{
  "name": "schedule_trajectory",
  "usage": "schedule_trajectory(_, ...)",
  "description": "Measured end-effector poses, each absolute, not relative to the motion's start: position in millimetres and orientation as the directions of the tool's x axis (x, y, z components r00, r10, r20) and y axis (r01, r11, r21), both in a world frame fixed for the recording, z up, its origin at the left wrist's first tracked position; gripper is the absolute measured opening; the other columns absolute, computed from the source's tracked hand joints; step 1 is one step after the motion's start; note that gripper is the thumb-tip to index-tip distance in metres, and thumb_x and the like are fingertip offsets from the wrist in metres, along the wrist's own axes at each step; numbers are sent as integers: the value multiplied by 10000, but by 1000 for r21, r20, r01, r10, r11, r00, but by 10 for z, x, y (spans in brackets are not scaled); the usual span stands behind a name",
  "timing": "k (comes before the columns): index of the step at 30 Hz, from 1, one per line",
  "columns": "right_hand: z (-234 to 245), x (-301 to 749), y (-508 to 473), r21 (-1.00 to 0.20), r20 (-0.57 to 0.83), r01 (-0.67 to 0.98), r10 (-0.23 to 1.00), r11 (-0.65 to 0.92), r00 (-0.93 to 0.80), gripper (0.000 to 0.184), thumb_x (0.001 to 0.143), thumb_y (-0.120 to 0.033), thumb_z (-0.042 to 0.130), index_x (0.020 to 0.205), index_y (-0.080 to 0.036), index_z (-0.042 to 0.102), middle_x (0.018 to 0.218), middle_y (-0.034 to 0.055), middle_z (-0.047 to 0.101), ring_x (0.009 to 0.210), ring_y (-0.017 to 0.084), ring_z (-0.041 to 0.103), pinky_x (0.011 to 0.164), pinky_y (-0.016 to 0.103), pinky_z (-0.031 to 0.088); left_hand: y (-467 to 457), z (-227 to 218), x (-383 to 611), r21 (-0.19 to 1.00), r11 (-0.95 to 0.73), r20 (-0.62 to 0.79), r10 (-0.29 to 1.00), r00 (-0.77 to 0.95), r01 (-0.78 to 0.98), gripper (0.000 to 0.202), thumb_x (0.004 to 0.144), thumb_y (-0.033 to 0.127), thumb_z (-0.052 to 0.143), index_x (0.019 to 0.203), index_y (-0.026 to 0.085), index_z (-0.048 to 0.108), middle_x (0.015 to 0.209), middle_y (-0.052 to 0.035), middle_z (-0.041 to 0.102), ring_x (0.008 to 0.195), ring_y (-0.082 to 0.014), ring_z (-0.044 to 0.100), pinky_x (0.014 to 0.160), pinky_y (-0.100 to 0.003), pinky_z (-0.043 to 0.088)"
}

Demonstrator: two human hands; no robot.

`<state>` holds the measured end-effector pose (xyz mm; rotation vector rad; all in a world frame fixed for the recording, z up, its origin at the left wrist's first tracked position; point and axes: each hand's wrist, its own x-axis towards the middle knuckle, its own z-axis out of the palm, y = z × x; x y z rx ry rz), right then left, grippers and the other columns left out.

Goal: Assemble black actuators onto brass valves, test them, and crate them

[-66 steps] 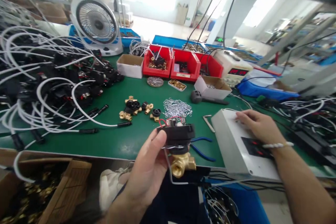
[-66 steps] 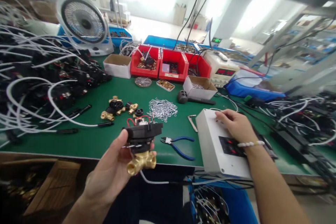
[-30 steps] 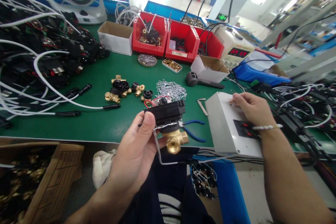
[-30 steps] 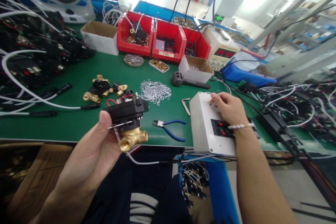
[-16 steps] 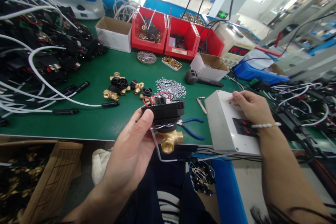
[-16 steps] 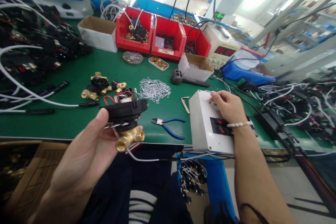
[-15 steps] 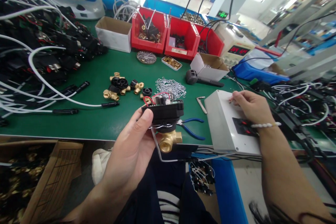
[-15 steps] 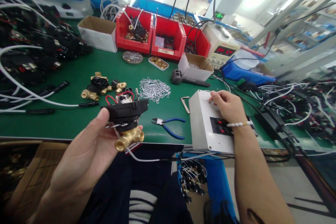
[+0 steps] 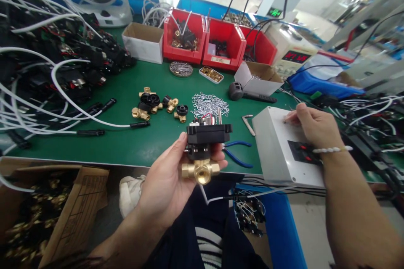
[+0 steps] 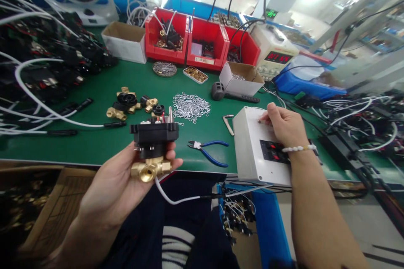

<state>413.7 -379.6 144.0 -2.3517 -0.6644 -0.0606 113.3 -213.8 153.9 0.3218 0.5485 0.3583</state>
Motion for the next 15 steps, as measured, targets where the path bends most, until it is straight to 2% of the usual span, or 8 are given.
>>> schedule_trajectory(7,1467,4080,-3786,-601,209,494,472,-629,856,732,603,-927,513,670,-210,648,720,86,689,621,180,565,692,349,483,-2138,1545,1109,395,890,-463,409,786,-230,448,1040,255,352,895,71,734,749,-125,769,647,-189,751,659,-314,646)
schedule_trajectory(15,1472,4084,-3770,-581,191,487,472,-652,861,676,616,-878,536,668,-213,647,734,95,696,640,197,581,712,373,492,-2161,1505,1110,415,879,-416,415,810,-237,458,1040,262,361,885,67,746,757,-119,768,671,-185,750,673,-309,642)
